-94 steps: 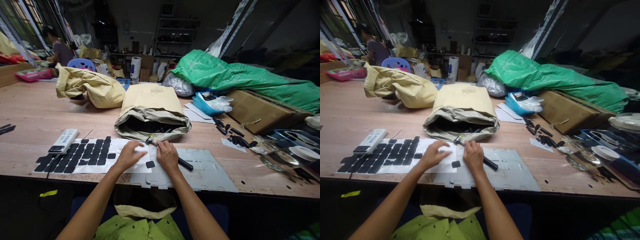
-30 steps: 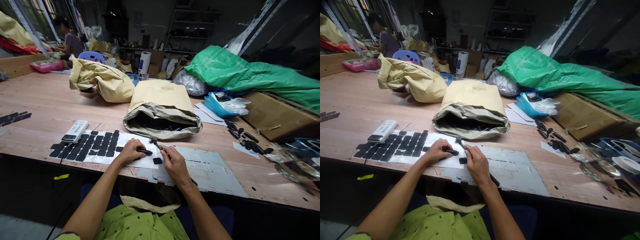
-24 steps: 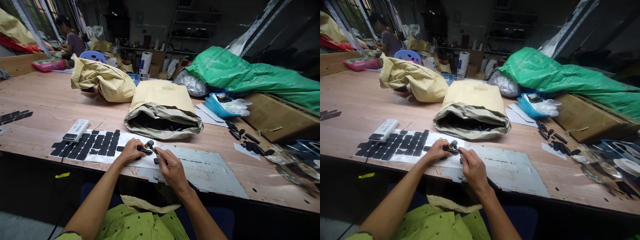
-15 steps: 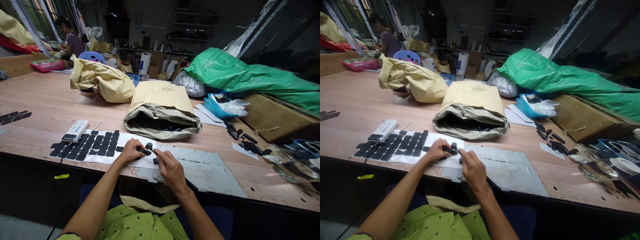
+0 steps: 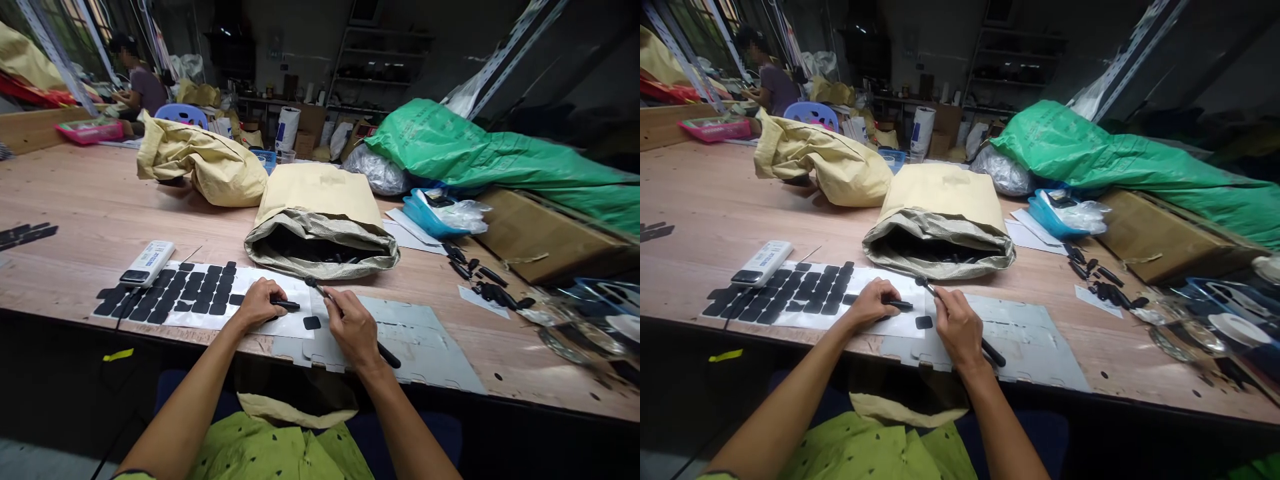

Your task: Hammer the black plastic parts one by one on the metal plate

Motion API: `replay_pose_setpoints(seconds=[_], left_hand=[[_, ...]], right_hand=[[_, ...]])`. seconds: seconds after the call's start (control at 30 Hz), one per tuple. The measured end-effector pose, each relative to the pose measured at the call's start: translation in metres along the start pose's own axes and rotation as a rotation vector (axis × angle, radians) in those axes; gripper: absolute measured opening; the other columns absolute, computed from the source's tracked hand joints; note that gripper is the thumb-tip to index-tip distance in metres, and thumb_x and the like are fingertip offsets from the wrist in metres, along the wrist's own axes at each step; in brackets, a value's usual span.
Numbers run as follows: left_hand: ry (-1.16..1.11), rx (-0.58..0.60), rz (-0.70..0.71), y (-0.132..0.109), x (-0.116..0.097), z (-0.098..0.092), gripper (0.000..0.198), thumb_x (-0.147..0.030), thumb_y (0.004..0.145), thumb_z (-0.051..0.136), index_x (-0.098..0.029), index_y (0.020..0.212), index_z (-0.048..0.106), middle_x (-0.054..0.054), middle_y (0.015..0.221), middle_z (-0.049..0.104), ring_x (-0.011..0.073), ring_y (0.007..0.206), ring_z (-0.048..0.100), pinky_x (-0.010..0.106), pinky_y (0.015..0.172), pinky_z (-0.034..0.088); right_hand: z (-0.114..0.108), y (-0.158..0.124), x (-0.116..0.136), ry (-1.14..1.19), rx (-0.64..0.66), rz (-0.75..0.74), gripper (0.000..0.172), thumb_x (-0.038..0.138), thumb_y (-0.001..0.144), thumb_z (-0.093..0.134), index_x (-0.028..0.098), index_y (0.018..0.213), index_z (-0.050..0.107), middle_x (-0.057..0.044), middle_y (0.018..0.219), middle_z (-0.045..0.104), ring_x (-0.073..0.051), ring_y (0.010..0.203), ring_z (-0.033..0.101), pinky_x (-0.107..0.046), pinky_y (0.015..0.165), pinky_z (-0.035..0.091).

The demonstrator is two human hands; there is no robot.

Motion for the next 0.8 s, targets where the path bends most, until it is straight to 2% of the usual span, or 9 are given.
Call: replay_pose_setpoints(seconds=[0.1, 0.2, 0.33, 0.5, 0.57, 0.63, 0.73, 0.8], left_hand=[[0.057, 0.002, 0.03, -0.001, -0.004, 0.0, 0.014, -0.021, 0.067, 0.076, -0.021, 0.081, 0.072, 0.002, 0.082, 0.067, 0.0229, 0.088, 0.054, 0.034, 0.077, 0.042], [0.088, 0.006, 0.049, -0.002, -0.004, 0.001, 0.016, -0.029, 0.069, 0.078, -0.022, 0.083, 0.073, 0.003, 0.085, 0.069, 0.0235, 0.089, 0.054, 0.035, 0.079, 0.041], [0.088, 0.029, 0.069, -0.001, -0.004, 0.001, 0.013, -0.028, 0.07, 0.078, -0.022, 0.081, 0.073, 0.002, 0.085, 0.069, 0.0226, 0.09, 0.054, 0.035, 0.082, 0.04], [0.092, 0.084, 0.107, -0.007, -0.015, 0.002, 0.012, -0.029, 0.073, 0.076, -0.023, 0.083, 0.073, 0.002, 0.087, 0.068, 0.0227, 0.092, 0.053, 0.038, 0.087, 0.039], [0.081, 0.131, 0.152, -0.021, -0.025, 0.01, 0.012, -0.031, 0.075, 0.074, -0.023, 0.084, 0.074, 0.004, 0.094, 0.067, 0.0239, 0.097, 0.054, 0.04, 0.091, 0.04], [0.072, 0.189, 0.21, -0.042, -0.037, 0.021, 0.01, -0.03, 0.075, 0.075, -0.024, 0.083, 0.074, 0.006, 0.114, 0.065, 0.0271, 0.11, 0.052, 0.043, 0.098, 0.039], [0.118, 0.255, 0.284, -0.079, -0.049, 0.04, 0.013, -0.027, 0.071, 0.078, -0.025, 0.084, 0.075, 0.003, 0.146, 0.049, 0.0336, 0.134, 0.039, 0.049, 0.11, 0.033], [0.199, 0.285, 0.314, -0.097, -0.05, 0.051, 0.015, -0.024, 0.07, 0.079, -0.025, 0.084, 0.074, 0.001, 0.157, 0.037, 0.0366, 0.141, 0.03, 0.053, 0.116, 0.026]], right_hand=[[0.006, 0.022, -0.015, -0.105, -0.071, -0.003, 0.029, 0.027, 0.094, 0.048, 0.024, 0.115, 0.069, -0.004, 0.095, 0.066, -0.016, 0.083, 0.06, -0.026, 0.072, 0.043], [0.021, 0.035, -0.028, -0.231, -0.088, -0.021, 0.026, 0.023, 0.092, 0.05, 0.022, 0.108, 0.071, -0.005, 0.089, 0.064, -0.018, 0.082, 0.053, -0.029, 0.076, 0.039], [0.039, 0.037, -0.037, -0.305, -0.057, -0.009, 0.022, 0.022, 0.09, 0.053, 0.021, 0.104, 0.071, -0.005, 0.087, 0.062, -0.019, 0.082, 0.048, -0.03, 0.074, 0.034], [0.043, 0.033, -0.036, -0.315, -0.028, 0.004, 0.021, 0.023, 0.089, 0.055, 0.021, 0.104, 0.069, -0.005, 0.09, 0.061, -0.018, 0.082, 0.047, -0.029, 0.074, 0.032], [0.043, 0.033, -0.036, -0.319, -0.021, 0.002, 0.021, 0.023, 0.089, 0.055, 0.021, 0.105, 0.068, -0.005, 0.091, 0.061, -0.018, 0.083, 0.047, -0.029, 0.073, 0.032], [0.043, 0.033, -0.036, -0.319, -0.021, 0.004, 0.021, 0.023, 0.089, 0.055, 0.021, 0.105, 0.068, -0.005, 0.091, 0.06, -0.018, 0.084, 0.047, -0.029, 0.074, 0.032], [0.043, 0.033, -0.037, -0.316, -0.02, 0.013, 0.021, 0.023, 0.089, 0.055, 0.021, 0.105, 0.068, -0.005, 0.091, 0.06, -0.018, 0.084, 0.046, -0.03, 0.074, 0.033], [0.043, 0.033, -0.037, -0.314, -0.015, 0.015, 0.021, 0.023, 0.088, 0.055, 0.021, 0.104, 0.068, -0.005, 0.091, 0.06, -0.018, 0.084, 0.046, -0.03, 0.074, 0.032]])
Point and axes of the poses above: each hand's wrist, its own y-axis towards the middle knuckle, its own z-axis out of the palm, x = y × z, the point moved 7 cm from there along y, towards the middle knuckle
